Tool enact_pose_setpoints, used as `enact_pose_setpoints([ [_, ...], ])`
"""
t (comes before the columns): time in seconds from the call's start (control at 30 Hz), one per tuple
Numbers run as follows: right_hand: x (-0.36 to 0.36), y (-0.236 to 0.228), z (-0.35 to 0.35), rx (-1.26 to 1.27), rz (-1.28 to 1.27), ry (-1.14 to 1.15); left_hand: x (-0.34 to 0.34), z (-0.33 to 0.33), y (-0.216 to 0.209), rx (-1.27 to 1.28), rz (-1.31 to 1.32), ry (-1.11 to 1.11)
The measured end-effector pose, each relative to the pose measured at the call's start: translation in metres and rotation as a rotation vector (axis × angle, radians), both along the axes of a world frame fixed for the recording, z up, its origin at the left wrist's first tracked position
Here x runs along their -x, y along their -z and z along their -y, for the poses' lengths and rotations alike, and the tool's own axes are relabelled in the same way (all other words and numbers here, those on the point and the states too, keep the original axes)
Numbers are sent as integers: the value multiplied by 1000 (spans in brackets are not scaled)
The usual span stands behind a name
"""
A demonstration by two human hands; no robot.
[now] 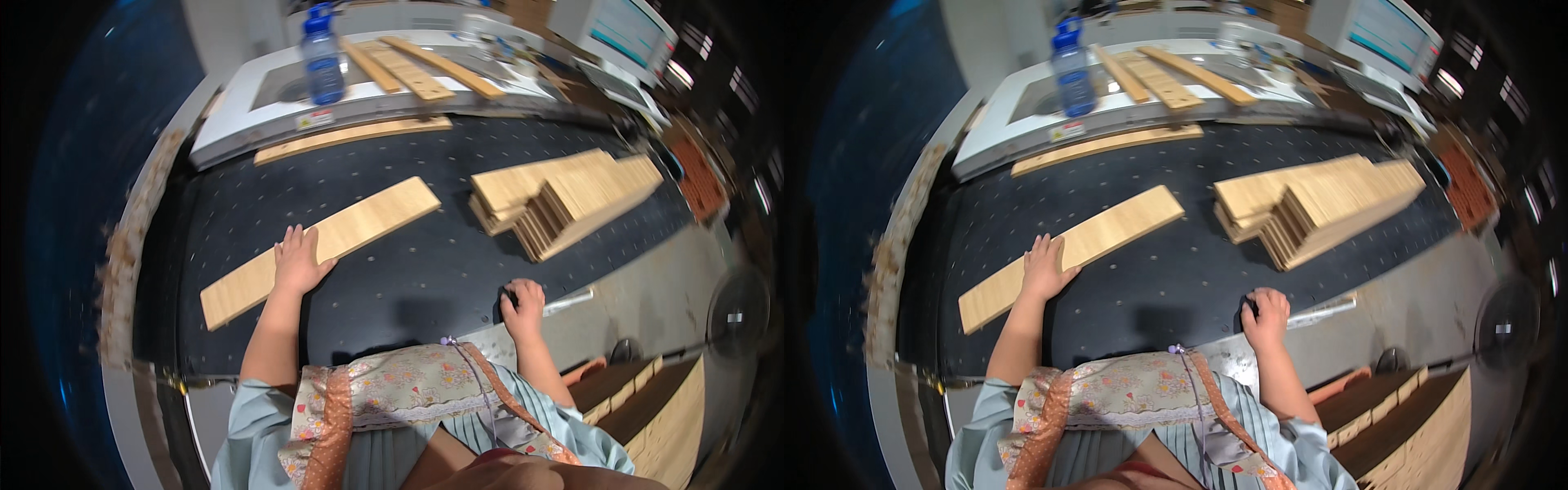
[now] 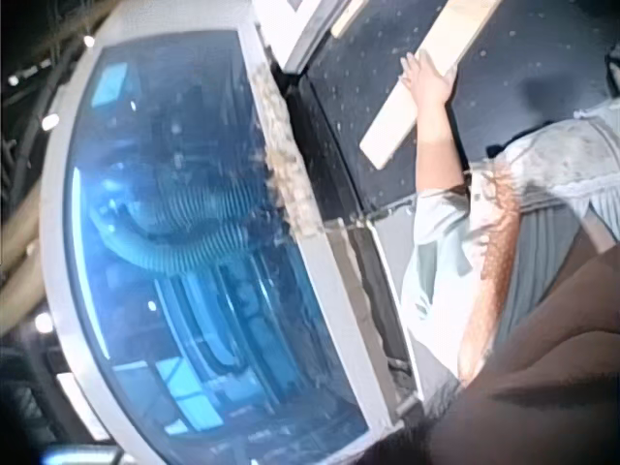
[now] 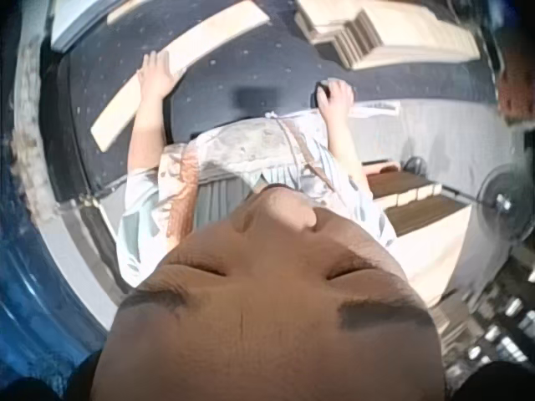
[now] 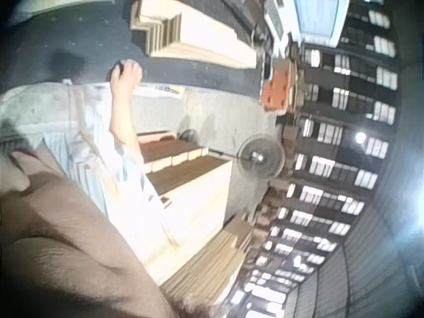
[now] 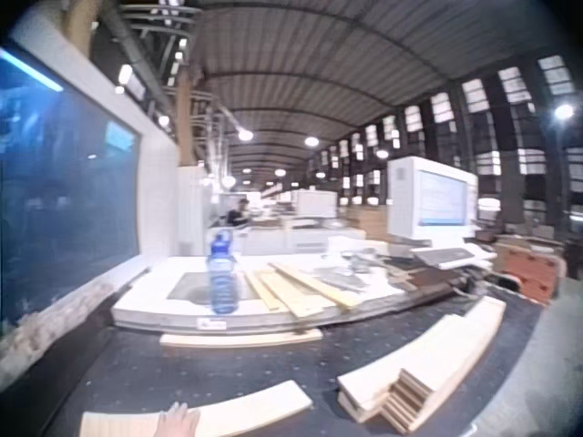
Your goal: The person cleans wooden planks using a screwdriver-like tool to clear holes, wipes the surface by hand, and stacks them onto a pallet.
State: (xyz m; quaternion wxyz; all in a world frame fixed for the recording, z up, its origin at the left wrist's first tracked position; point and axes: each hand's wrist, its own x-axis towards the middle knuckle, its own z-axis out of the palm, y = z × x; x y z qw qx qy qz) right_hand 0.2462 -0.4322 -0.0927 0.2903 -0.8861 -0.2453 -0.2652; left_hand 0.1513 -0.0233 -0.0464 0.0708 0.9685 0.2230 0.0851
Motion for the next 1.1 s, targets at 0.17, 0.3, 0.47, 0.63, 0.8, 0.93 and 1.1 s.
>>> enact_pose_setpoints([
  [0.17,-9,-56,-75,114,-263,-522,20,-24,0,8,-55,-2],
  [0.3,-53,-75,-165,206,-175,-770,20,-25,4,12,28,14],
  [0.47,-145,-73,-301,305,-126,-730,23,-28,3,46,107,23],
  [0.63,-202,-56,-420,385,-58,-685,23,-33,-3,51,145,58],
  [0.8,-180,-41,-523,491,-35,-795,24,-38,0,84,129,44],
  [0.93,-160,-38,-567,650,-118,-615,27,-38,3,125,88,50],
  [1.1,-153,-38,-569,684,-19,-577,25,-41,13,89,151,82],
])
